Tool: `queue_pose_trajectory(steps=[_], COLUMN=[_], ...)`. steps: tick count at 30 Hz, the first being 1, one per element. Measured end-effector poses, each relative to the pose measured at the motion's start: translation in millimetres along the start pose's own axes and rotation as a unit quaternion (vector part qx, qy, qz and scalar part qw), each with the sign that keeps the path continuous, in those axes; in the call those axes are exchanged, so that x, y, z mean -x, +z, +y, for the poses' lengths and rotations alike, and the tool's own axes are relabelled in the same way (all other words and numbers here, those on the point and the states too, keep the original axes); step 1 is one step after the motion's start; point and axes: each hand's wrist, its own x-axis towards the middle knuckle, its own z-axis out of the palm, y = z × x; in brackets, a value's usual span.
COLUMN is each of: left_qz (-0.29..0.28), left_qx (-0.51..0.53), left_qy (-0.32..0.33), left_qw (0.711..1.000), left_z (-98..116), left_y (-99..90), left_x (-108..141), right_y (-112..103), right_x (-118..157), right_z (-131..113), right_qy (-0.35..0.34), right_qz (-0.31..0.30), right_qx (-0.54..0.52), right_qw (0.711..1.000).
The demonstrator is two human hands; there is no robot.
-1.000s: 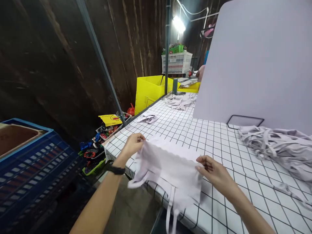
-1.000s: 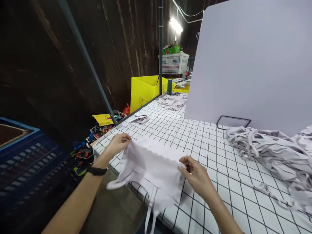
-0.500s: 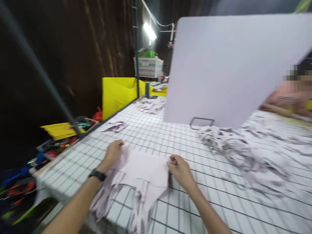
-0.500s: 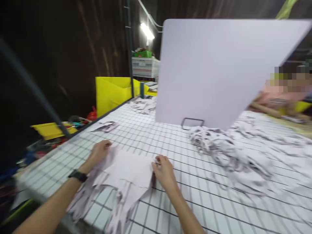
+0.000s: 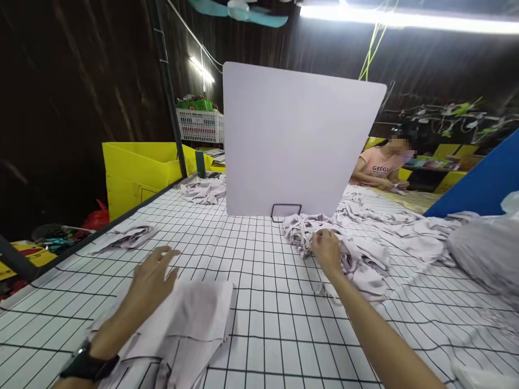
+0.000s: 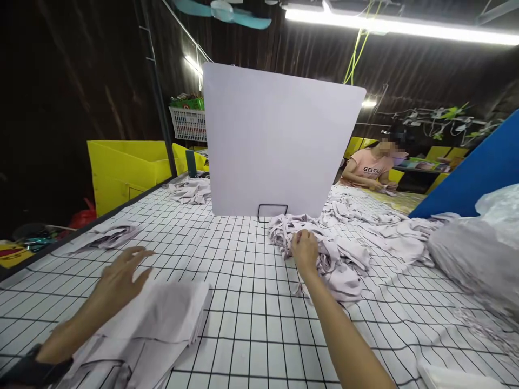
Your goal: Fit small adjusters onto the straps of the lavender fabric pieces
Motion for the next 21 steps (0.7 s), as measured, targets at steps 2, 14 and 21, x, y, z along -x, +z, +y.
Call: queue_pose_trajectory(steps=[2,14,21], left_qz=[-0.023,-0.174,-0.259], left_qx=[0.045,0.32,0.338], left_qy=[0.024,0.112,0.091], left_qw=[0.998,0.925,0.9], left_z=[34,185,204], left_y=[3.9,29.6,42.3], left_x=[6,43,71], right_y=[-8,-94,-111], right_x=[-20,26,205], right_z=[3,6,-9], right_qy=[0.015,-0.07,-0.165], right_qz=[0.011,-0.096,-0.302], right_qx=[0.012,-0.054,-0.188], right_qw=[1.0,0.991,0.92])
